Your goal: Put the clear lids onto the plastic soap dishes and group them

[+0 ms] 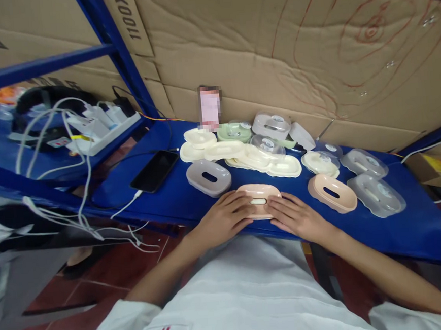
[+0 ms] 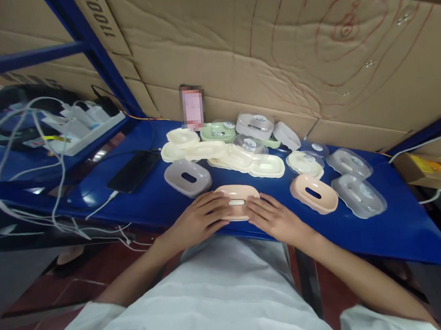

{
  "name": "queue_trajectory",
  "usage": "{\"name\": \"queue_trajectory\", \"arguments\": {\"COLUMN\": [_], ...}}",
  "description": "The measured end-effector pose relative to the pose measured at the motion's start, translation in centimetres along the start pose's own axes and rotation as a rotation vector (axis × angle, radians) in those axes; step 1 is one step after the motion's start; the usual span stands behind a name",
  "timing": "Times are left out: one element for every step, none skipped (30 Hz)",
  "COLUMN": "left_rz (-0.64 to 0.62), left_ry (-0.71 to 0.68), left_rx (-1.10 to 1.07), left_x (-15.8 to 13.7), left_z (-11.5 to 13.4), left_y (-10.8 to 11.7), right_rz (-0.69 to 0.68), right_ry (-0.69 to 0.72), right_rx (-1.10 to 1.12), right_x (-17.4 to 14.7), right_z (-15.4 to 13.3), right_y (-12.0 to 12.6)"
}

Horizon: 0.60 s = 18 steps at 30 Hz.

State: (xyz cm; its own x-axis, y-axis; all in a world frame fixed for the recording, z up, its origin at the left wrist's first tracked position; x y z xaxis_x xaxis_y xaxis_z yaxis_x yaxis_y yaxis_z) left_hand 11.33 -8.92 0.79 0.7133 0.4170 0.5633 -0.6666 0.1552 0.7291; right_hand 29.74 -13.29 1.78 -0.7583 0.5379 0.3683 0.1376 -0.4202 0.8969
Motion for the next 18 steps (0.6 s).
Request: {"name": "queue_trajectory", "arguments": {"left_rz": [0.002, 0.002, -0.001, -0.003, -0.008, -0.012, -0.017, -0.022, -0.028, -0.036, -0.046, -0.056, -0.065, -0.074, -0.078, -0.078, -0.076, -0.070], "left_ry": [0.003, 0.006, 0.010, 0.015, 0.020, 0.024, 0.028, 0.032, 0.037, 0.042, 0.050, 0.057, 0.063, 0.067, 0.068, 0.065, 0.062, 0.064], "left_rx": [-0.003, -0.009, -0.016, -0.024, -0.033, -0.041, -0.051, -0.063, -0.075, -0.088, -0.100, -0.110, -0.118, -0.124, -0.126, -0.124, -0.119, -0.111], "left_x": [0.0, 0.0, 0.1, 0.1, 0.1, 0.1, 0.2, 0.2, 0.2, 0.2, 0.3, 0.3, 0.4, 0.5, 0.5, 0.5, 0.5, 0.4], "left_z": [0.0, -0.1, -0.1, -0.2, -0.2, -0.3, -0.4, -0.4, -0.5, -0.6, -0.6, -0.6, -0.6, -0.6, -0.5, -0.4, -0.3, -0.3], "left_y": [0.0, 0.0, -0.1, 0.0, -0.1, -0.1, -0.1, -0.1, -0.1, -0.1, -0.1, -0.1, -0.1, 0.0, 0.0, 0.1, 0.2, 0.2], "right_rz": [-0.017, -0.039, -0.060, -0.077, -0.083, -0.081, -0.073, -0.066, -0.065, -0.072, -0.086, -0.100, -0.109, -0.107, -0.090, -0.058, -0.014, 0.033], "right_ry": [0.007, -0.001, -0.025, -0.066, -0.122, -0.190, -0.268, -0.347, -0.424, -0.493, -0.551, -0.599, -0.633, -0.652, -0.656, -0.650, -0.639, -0.620], "right_rx": [-0.014, -0.015, -0.006, 0.005, 0.011, 0.013, 0.010, 0.006, 0.006, 0.015, 0.037, 0.070, 0.109, 0.149, 0.183, 0.205, 0.210, 0.202], "right_x": [0.1, 0.4, 0.8, 1.4, 2.1, 2.8, 3.6, 4.2, 4.8, 5.2, 5.6, 5.8, 6.0, 6.1, 6.2, 6.2, 6.0, 5.7], "right_z": [0.4, 1.1, 2.1, 3.4, 5.0, 6.9, 8.9, 10.8, 12.7, 14.3, 15.7, 16.7, 17.5, 17.9, 17.9, 17.7, 17.2, 16.5], "right_y": [0.0, 0.0, 0.0, 0.1, 0.1, 0.0, -0.2, -0.7, -1.5, -2.5, -3.6, -4.6, -5.4, -5.9, -6.0, -5.5, -4.6, -3.4]}}
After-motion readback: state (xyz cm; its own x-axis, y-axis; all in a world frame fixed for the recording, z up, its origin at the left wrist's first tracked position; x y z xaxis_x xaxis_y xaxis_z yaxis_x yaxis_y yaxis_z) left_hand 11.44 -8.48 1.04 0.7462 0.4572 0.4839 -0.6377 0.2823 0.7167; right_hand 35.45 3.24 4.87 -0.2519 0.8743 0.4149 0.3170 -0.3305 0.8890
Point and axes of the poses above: each hand's wrist, its own x-axis towards the middle knuckle, its own y-axis out of the back of the hand, z = x × y, the point moved 8 cm from there along x, towards the middle knuckle, and after that the axes turned 9 degrees about -x, right-handed, at the moved point
